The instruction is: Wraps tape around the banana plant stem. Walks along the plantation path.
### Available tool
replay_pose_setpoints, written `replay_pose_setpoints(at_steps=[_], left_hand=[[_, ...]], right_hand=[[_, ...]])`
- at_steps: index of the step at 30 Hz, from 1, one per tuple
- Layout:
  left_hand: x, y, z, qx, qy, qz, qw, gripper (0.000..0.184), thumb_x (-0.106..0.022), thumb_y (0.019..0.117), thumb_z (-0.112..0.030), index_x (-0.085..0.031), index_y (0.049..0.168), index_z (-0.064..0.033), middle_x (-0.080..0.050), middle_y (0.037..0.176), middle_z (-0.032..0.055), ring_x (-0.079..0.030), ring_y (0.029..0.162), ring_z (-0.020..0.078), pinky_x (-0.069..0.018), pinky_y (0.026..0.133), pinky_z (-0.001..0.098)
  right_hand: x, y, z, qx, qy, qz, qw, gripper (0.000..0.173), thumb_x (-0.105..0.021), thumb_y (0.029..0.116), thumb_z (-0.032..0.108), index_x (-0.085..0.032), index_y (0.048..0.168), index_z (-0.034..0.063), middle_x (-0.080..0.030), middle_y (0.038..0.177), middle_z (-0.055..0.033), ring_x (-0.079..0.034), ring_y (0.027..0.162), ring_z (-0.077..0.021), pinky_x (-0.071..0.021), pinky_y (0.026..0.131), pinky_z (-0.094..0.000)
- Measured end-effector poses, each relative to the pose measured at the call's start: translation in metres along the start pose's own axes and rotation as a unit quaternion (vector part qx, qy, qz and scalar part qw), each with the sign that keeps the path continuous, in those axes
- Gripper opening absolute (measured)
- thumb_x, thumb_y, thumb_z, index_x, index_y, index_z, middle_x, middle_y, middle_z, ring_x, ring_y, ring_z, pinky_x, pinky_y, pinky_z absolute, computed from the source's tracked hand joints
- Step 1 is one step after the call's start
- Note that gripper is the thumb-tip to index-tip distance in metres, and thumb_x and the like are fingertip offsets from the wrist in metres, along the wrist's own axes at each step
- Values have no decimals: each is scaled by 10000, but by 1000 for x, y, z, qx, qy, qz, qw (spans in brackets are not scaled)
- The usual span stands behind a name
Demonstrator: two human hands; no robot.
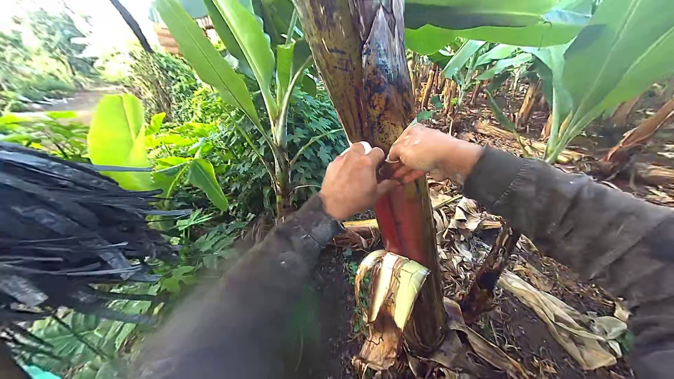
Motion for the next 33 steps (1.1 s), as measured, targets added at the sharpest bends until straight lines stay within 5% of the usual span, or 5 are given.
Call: replay_pose_setpoints(at_steps=[12,18,22,28,33], left_hand=[[-12,-3,32,18,-108,-130,985,375,-523,1054,-387,-717,858,-133,-693,792,51,-688,784,225,-550,718,511],[-11,7,77,121,-170,-100,973,373,-570,1035,-436,-731,859,-148,-668,741,33,-637,706,200,-498,671,497],[-17,15,87,122,-164,-69,977,374,-568,1036,-433,-723,857,-144,-657,738,42,-628,708,217,-489,674,511],[-13,2,124,79,-152,-54,984,540,-754,928,-401,-625,1410,-195,-743,1143,106,-727,967,257,-573,899,537],[3,-42,160,61,17,-19,998,637,-749,933,-264,-487,1499,-137,-711,942,201,-704,810,409,-560,752,632]], right_hand=[[-13,6,-26,129,-54,-53,989,417,-404,1098,354,-697,1089,58,-775,1038,-85,-755,939,-211,-607,828,-466],[-43,35,-66,552,-333,-275,714,321,-541,1010,215,-700,1262,97,-678,1150,-127,-614,1167,-320,-518,991,-463],[-54,72,-70,568,-392,-294,661,423,-496,1036,175,-594,1443,115,-589,1456,-111,-532,1347,-327,-437,1122,-463],[-58,94,-67,524,-488,-329,616,454,-440,1061,238,-538,1494,140,-576,1468,-61,-537,1299,-286,-417,1042,-445],[-61,96,-66,507,-507,-346,605,440,-431,1074,276,-543,1486,167,-565,1448,-71,-543,1230,-297,-408,979,-455]])
Point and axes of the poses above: each hand's wrist, its own y-axis towards the middle knuckle, its own x-axis out of the back of the hand, z = x × y, the point moved 2 cm from there along y, towards the middle knuckle
